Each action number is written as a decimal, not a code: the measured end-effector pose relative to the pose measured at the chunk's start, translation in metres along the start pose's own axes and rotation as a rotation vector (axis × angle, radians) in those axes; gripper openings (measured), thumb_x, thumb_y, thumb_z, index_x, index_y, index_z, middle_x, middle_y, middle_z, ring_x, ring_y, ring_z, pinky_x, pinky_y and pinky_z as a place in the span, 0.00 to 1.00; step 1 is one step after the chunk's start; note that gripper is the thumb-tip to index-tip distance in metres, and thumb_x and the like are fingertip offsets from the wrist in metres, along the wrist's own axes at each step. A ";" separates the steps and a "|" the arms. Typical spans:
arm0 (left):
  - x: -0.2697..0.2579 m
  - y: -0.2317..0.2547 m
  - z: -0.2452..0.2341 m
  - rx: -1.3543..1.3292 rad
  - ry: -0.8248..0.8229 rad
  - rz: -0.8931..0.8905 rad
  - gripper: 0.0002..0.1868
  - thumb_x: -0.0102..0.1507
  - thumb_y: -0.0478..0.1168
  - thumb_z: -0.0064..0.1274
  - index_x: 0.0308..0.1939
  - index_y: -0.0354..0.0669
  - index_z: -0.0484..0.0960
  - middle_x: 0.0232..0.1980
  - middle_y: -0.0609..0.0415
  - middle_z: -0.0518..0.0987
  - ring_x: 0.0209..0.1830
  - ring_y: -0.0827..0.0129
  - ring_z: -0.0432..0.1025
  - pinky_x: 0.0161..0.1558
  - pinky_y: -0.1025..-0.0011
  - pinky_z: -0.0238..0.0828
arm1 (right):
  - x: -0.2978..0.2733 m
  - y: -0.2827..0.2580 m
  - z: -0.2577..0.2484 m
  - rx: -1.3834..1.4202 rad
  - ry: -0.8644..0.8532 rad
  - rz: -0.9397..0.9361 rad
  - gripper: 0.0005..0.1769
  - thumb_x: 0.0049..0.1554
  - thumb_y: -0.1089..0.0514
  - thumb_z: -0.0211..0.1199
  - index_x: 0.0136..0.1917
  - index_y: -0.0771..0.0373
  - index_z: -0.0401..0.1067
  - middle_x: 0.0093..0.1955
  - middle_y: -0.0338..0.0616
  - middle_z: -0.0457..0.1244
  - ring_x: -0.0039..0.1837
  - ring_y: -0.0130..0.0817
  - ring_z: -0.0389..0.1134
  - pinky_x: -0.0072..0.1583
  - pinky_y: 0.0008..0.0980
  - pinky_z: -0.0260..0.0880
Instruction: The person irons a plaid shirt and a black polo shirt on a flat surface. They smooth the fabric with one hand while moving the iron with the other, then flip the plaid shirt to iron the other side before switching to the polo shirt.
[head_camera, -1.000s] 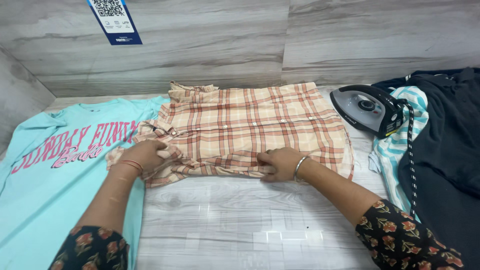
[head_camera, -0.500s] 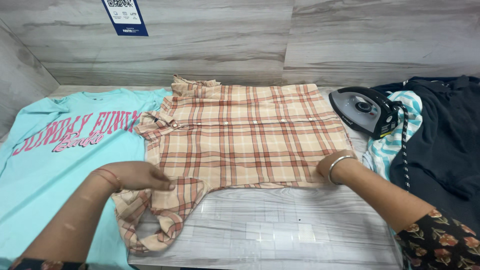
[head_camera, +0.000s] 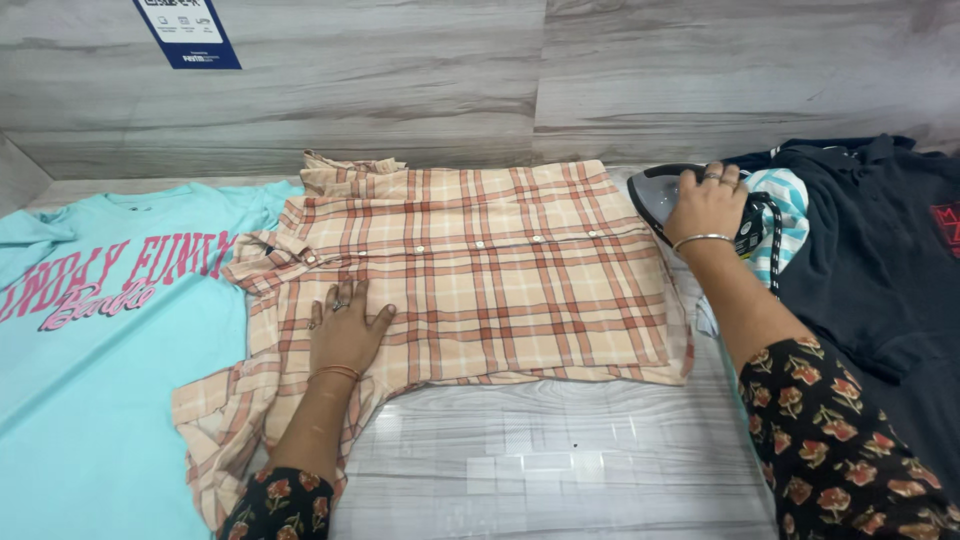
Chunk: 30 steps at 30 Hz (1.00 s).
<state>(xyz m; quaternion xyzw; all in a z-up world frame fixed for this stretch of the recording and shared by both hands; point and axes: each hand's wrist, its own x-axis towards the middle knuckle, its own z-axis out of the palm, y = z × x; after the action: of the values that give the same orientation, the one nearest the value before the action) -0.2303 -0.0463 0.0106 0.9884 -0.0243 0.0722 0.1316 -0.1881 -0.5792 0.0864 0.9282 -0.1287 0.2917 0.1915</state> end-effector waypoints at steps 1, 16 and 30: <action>0.000 -0.001 0.002 -0.015 0.010 0.010 0.39 0.65 0.66 0.40 0.75 0.51 0.63 0.79 0.50 0.58 0.80 0.55 0.49 0.77 0.51 0.39 | 0.009 0.012 0.016 -0.045 0.054 -0.002 0.28 0.49 0.51 0.67 0.63 0.55 0.73 0.68 0.62 0.63 0.72 0.57 0.59 0.69 0.51 0.58; -0.001 -0.001 -0.002 -0.018 0.035 0.001 0.38 0.66 0.65 0.40 0.75 0.53 0.63 0.80 0.53 0.57 0.80 0.56 0.50 0.77 0.53 0.40 | 0.007 -0.016 -0.082 0.355 -0.025 -0.071 0.40 0.49 0.63 0.67 0.73 0.40 0.70 0.62 0.58 0.64 0.66 0.55 0.61 0.63 0.60 0.54; 0.014 -0.008 0.004 0.092 -0.165 -0.009 0.40 0.67 0.66 0.29 0.79 0.54 0.49 0.83 0.54 0.44 0.82 0.57 0.40 0.76 0.52 0.35 | -0.066 -0.179 -0.179 0.560 -0.267 -0.503 0.40 0.43 0.64 0.68 0.68 0.38 0.72 0.56 0.51 0.66 0.52 0.44 0.71 0.52 0.43 0.68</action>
<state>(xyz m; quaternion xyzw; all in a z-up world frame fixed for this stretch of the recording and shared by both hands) -0.2152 -0.0404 0.0070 0.9961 -0.0275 -0.0090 0.0838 -0.2663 -0.3339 0.1326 0.9769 0.1633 0.1362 -0.0219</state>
